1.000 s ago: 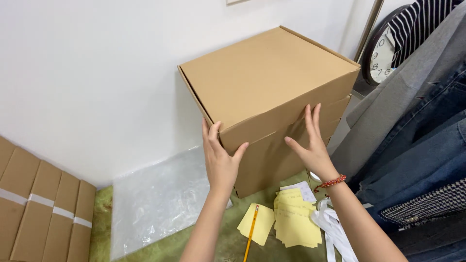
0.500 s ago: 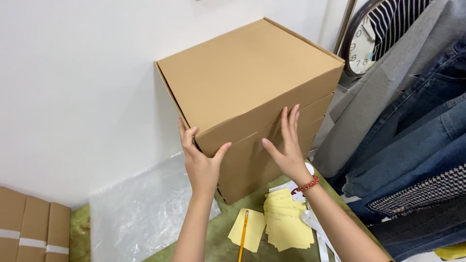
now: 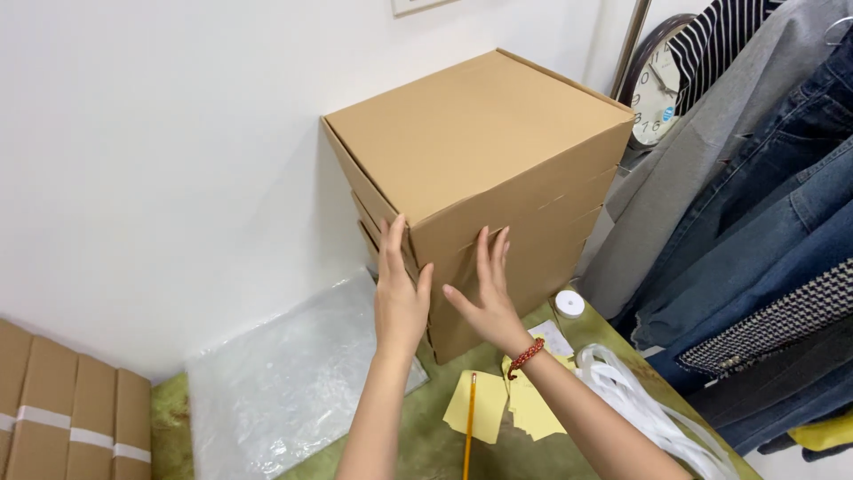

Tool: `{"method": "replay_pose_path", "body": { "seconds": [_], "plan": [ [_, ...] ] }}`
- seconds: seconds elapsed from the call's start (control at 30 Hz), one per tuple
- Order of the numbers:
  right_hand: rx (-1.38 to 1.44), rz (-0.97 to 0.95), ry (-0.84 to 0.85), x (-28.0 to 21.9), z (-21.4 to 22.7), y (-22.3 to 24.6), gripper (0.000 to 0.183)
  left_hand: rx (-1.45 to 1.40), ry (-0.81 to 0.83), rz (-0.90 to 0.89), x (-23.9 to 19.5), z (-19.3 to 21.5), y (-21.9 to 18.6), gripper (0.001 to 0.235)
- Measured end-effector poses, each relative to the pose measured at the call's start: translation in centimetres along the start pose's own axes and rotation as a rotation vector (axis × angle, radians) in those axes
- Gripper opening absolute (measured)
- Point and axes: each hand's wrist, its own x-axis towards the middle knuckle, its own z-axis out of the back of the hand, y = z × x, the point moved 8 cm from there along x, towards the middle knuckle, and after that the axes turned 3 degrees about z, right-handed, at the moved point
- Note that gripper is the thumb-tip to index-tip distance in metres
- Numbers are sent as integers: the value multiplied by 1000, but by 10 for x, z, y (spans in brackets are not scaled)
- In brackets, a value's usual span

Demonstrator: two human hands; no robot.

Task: The person places a plastic bag into a cardboard box, closes the box, and stacks it with other boxes. They then open a box, remove a light blue shirt wrapped in plastic, hang it on a hanger, and place it on a clothing rack. The person repeats the packing process with another box.

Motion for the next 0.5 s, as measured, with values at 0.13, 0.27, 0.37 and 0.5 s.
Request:
{"method": "replay_pose_path", "body": {
  "seconds": [0.13,0.27,0.37,0.5],
  "plan": [
    [9,-91,33,-26,-42,31,108,-5,165,18,-32,38,30,92],
    [45,-180,-4,-58,-68,54,93,-51,230,54,-54,72,65,84],
    [29,-224,-125,-74,-74,73,87,-187,238,34,-62,99,74,75],
    [-10,-205,-280,-87,-79,92,82,-376,199,56,-67,145,89,67]
  ]
}}
